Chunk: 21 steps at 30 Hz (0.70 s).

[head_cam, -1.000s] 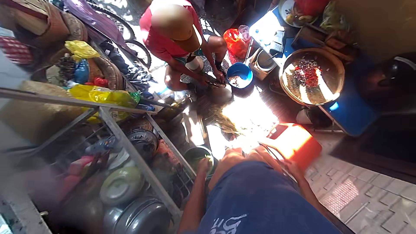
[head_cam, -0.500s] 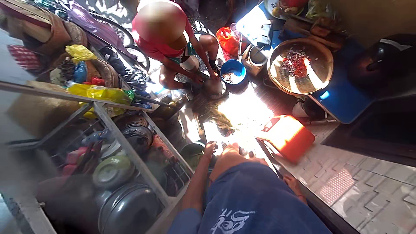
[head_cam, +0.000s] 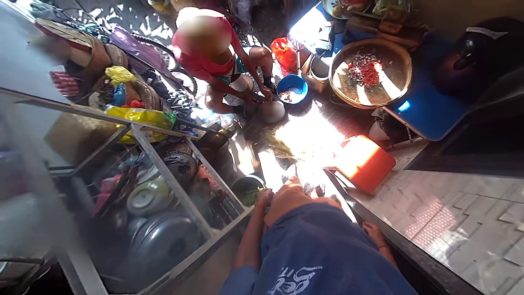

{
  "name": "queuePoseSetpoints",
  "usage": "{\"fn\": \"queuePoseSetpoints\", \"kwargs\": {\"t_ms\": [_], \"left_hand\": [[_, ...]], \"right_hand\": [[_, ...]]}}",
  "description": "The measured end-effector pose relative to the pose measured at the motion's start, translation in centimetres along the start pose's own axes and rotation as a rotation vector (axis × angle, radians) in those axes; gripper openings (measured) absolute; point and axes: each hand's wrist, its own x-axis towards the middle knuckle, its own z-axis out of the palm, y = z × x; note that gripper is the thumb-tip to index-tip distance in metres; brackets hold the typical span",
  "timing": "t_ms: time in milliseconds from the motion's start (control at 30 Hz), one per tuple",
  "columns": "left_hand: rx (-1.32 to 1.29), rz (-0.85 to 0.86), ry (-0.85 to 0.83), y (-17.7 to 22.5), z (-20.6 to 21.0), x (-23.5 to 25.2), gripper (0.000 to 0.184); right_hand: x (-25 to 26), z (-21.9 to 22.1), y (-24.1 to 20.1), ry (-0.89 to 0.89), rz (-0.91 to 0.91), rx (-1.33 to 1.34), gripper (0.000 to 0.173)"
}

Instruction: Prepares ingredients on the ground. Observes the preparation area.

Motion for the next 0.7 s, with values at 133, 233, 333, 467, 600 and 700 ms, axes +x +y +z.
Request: {"fn": "queuePoseSetpoints", "kwargs": {"t_ms": [133, 233, 333, 467, 600, 700], "left_hand": [[0.01, 0.003, -0.009, 0.4, -0.6, 0.0, 0.034], [-0.001, 0.015, -0.031, 1.9, -1.3, 0.4, 0.037], [-0.04, 0.057, -0.047, 3.8, -2.0, 1.5, 0.037], [-0.068, 0.1, -0.071, 5.6, -3.4, 3.0, 0.036], [-0.067, 0.084, -0.089, 5.6, -4.9, 4.0, 0.035], [-0.035, 0.06, -0.069, 4.8, -6.3, 4.6, 0.034]], "right_hand": [[-0.7, 0.3, 0.5, 0.045, 0.009, 0.026, 0.032], [-1.6, 1.5, 0.3, 0.069, 0.037, 0.076, 0.033], [-1.1, 3.4, 0.9, 0.088, -0.001, 0.054, 0.032], [-4.6, 4.9, -3.8, 0.026, 0.008, -0.061, 0.032], [4.0, 9.9, 3.8, 0.476, -0.768, -0.133, 0.033], [1.1, 8.1, -3.2, 0.06, -0.061, -0.007, 0.033]]}}
